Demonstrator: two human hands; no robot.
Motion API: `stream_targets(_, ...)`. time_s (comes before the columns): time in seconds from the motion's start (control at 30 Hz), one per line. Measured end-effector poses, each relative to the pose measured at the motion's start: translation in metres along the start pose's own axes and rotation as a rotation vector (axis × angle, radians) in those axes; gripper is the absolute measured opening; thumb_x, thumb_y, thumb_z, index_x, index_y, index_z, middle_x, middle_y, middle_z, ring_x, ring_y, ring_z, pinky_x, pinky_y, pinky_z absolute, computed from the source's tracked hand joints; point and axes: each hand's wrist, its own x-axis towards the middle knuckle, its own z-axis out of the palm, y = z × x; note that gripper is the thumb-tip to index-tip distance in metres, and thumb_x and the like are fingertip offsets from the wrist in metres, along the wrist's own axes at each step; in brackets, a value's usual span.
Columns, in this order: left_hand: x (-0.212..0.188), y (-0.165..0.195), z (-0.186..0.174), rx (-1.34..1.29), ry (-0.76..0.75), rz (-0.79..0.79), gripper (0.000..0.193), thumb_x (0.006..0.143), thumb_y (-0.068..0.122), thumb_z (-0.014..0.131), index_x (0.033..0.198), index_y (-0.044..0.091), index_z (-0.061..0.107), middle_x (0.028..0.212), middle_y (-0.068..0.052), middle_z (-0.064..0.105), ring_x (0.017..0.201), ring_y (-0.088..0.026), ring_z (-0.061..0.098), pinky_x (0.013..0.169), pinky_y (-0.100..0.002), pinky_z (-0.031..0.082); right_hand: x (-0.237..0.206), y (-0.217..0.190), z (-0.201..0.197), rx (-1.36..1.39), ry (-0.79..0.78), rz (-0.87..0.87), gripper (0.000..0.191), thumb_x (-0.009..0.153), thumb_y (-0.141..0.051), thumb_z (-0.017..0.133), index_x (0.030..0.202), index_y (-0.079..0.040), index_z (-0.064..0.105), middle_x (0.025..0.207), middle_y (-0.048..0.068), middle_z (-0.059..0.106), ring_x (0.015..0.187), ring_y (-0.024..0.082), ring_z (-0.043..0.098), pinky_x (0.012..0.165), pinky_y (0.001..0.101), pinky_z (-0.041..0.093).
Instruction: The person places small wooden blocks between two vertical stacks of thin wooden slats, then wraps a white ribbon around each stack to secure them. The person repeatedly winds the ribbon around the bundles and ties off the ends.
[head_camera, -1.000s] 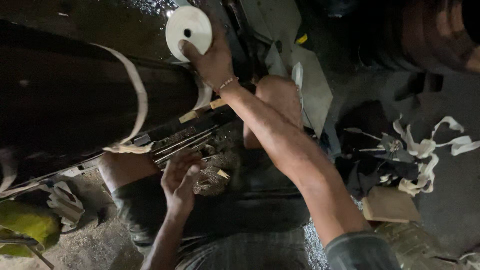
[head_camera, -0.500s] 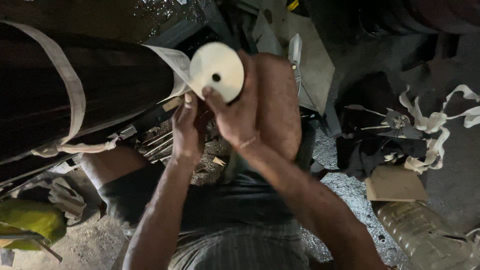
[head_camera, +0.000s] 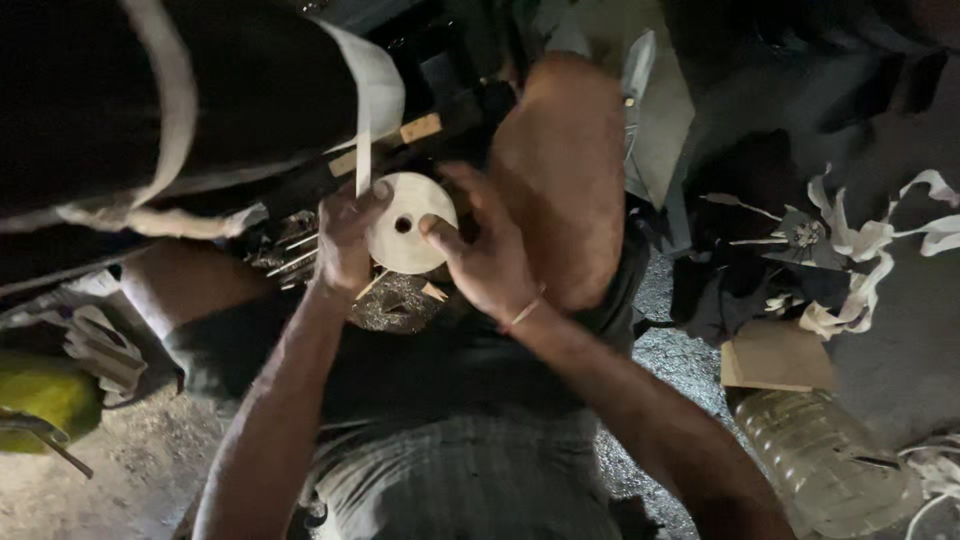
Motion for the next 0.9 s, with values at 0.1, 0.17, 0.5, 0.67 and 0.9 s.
stream_targets(0.1,-0.004,0.008,-0.016,0.098,-0.074,-0.057,0.051,0.097,0.039,0.068,0.115,-0.009,0.073,0.093,-0.014,0.073,0.08,-0.02,0.066,0.071,-0.035,0.053,0.01,0.001,-0.002,0.087,-0.228,-0.147,0.057,0.108,-0.022,0.076,0.154,-0.009,0.045,0.142,0.019,0.061,0.128,0.032,0.065,0.103,0.0444,0.061)
stream_targets(0.17,-0.003,0.013,-0.027,0.193,-0.108,-0.077,0.051,0.094,0.04,0.068,0.115,-0.006,0.074,0.091,-0.012,0.074,0.079,-0.019,0.067,0.07,-0.035,0.054,0.016,-0.004,0.002,0.188,-0.347,0.057,0.063,0.102,-0.024,0.076,0.156,-0.013,0.043,0.138,0.016,0.061,0.12,0.028,0.067,0.089,0.0426,0.062)
stream_targets(0.5,0.003,-0.013,-0.072,0.079,-0.149,0.267,0.053,0.089,0.035,0.081,0.128,0.002,0.067,0.111,-0.013,0.078,0.1,-0.022,0.078,0.089,-0.036,0.065,0.026,-0.044,0.052,0.214,-0.485,0.475,0.086,0.101,-0.021,0.071,0.166,-0.026,0.016,0.135,0.013,0.064,0.071,0.019,0.063,0.064,0.0386,0.07)
stream_targets(0.67,-0.004,-0.015,-0.09,-0.006,0.026,0.388,0.048,0.085,0.021,0.089,0.123,0.0,0.069,0.107,-0.014,0.08,0.095,-0.021,0.081,0.084,-0.035,0.07,0.022,-0.046,0.09,0.201,-0.484,0.362,0.094,0.107,-0.021,0.069,0.164,-0.03,-0.004,0.141,0.018,0.063,0.098,0.025,0.079,0.069,0.0441,0.068)
stream_targets(0.9,-0.001,-0.008,-0.106,-0.194,0.232,0.32,0.035,0.08,0.017,0.088,0.108,-0.001,0.077,0.1,-0.014,0.083,0.087,-0.022,0.083,0.08,-0.035,0.07,0.035,-0.047,0.117,0.2,-0.5,0.375,0.099,0.105,-0.016,0.065,0.166,-0.035,-0.011,0.147,0.015,0.06,0.116,0.027,0.076,0.076,0.0467,0.068)
